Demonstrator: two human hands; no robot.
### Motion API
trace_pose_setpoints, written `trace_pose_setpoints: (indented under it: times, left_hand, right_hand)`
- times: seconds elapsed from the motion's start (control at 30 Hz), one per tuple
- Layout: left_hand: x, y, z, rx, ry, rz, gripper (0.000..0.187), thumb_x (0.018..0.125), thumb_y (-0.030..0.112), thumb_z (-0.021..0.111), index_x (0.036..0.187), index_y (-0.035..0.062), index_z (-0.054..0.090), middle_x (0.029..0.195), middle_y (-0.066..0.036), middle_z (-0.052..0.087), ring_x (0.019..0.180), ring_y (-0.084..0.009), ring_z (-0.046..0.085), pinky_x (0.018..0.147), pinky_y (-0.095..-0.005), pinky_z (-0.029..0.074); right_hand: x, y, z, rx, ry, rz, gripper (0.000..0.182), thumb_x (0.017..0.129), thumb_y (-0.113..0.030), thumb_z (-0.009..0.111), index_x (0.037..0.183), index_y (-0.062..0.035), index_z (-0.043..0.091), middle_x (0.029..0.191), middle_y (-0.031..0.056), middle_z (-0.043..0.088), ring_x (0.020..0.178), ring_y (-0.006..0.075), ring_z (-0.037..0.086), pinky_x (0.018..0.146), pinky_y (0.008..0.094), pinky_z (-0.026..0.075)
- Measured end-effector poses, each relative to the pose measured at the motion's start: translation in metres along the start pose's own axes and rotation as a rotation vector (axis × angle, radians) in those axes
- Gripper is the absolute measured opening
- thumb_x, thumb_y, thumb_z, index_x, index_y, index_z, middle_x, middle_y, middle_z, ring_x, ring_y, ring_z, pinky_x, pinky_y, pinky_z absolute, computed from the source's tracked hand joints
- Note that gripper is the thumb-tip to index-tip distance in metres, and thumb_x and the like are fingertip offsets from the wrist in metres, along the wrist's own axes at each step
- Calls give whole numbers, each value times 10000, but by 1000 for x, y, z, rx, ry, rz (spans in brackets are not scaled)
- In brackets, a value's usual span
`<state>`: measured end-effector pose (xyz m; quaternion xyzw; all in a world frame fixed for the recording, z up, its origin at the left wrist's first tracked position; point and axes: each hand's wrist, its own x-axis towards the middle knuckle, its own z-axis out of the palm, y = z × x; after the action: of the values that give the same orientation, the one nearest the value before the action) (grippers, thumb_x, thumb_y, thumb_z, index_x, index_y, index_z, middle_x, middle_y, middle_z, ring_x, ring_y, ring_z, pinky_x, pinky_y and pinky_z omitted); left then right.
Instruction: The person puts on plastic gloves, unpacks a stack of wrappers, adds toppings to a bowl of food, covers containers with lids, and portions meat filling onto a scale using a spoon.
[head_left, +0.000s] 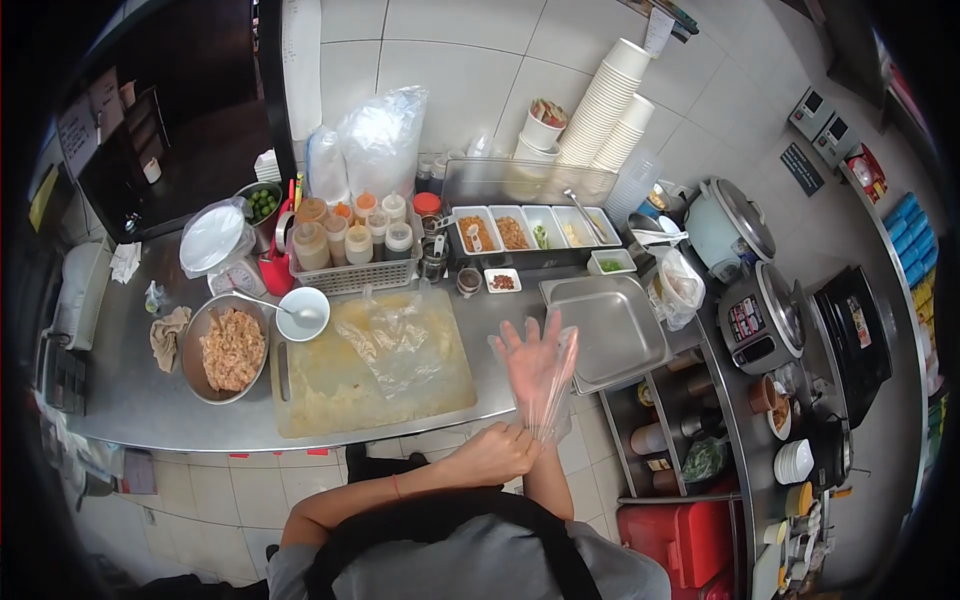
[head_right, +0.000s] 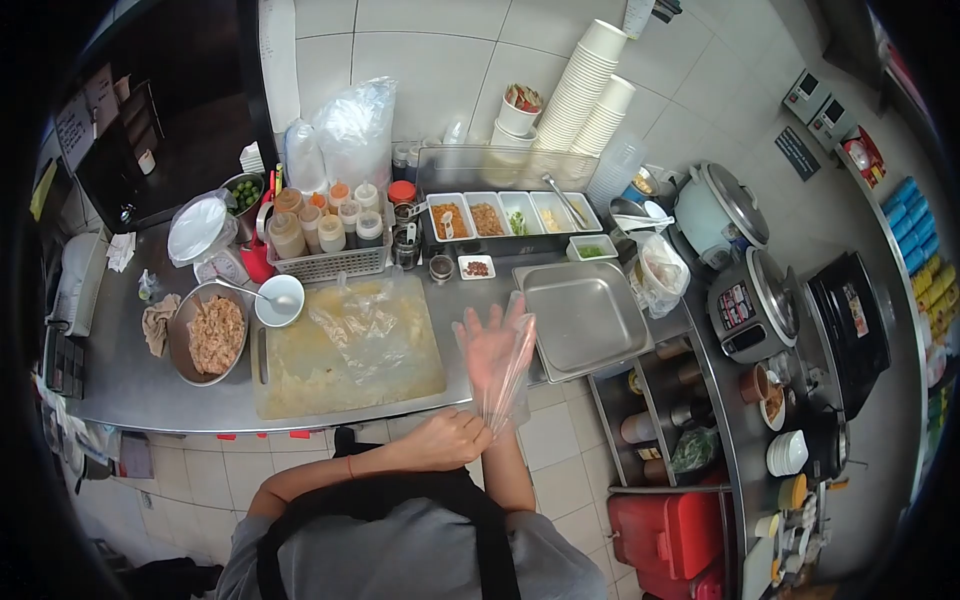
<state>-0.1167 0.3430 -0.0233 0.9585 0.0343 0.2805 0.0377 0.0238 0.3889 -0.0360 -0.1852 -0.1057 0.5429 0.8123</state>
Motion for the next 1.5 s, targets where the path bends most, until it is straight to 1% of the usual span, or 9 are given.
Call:
trace_pose_setpoints:
  times: [0.1,0.2,0.4,0.6,0.7,0.9,1.1,1.33,1.5]
  left_hand:
    - [2,-2,2,-1,35,-30,93,675,128,539,661,67,470,591,-31,479,539,-175,537,508,-291,433]
    - [3,-4,2,19,47,-52,101,679,130,544,655,69,466,584,-33,475,541,-178,538,506,-291,432]
    - [-2,-14,-2,83,21,-76,153,742,151,559,647,77,466,576,-32,467,534,-177,532,490,-294,425]
    - [-6,-24,-8,46,120,-158,190,771,160,590,645,80,471,573,-29,465,541,-182,544,484,-308,434]
    - [-14,-25,-19,-14,120,-284,172,761,145,604,657,73,488,571,-23,487,545,-201,563,483,-320,446]
    - [-42,-21,-16,-205,78,-558,311,759,70,547,1067,103,576,1107,-170,510,1009,-315,523,788,-387,467]
    - [-12,-39,-18,68,291,-638,546,794,70,534,1317,189,431,1413,-286,108,1284,-487,137,1016,-548,196]
    - [1,-69,-31,396,454,-450,80,727,89,607,805,73,604,1344,-174,359,1243,-420,293,986,-560,236]
    - [5,-69,-18,444,477,-379,93,670,82,631,675,43,547,1219,-139,463,1154,-366,395,957,-531,277]
  right_hand:
    - [14,-10,-20,-13,23,-5,686,810,-542,509,1381,-273,240,1379,72,251,1170,396,390,951,531,302]
    - [30,-11,-23,-185,89,-78,755,844,-533,476,1426,-275,71,1473,100,-2,1267,369,293,1007,524,256]
    - [42,4,21,-382,89,-153,936,788,-616,506,1428,-169,-12,1469,134,68,1306,354,233,1032,481,251]
    - [70,-13,13,211,-396,72,1012,802,-466,604,1394,-79,-120,1396,201,230,1215,369,386,974,455,364]
    - [81,-16,43,318,-68,-11,978,806,-471,595,1396,-59,-68,1366,202,275,1228,344,369,1024,471,281]
    - [111,-18,69,146,112,-250,798,860,-422,528,1415,-94,57,1434,133,190,1329,287,200,1074,437,174]
    - [115,32,68,-16,33,-199,765,865,-440,500,1423,-143,68,1480,99,89,1350,275,147,1076,436,108]
    - [77,50,86,-345,109,-332,852,842,-350,544,1424,-98,-23,1458,173,121,1345,268,131,1072,410,62]
    - [86,53,71,-407,133,-463,859,841,-347,551,1418,-62,-19,1443,201,151,1328,271,155,1073,392,67]
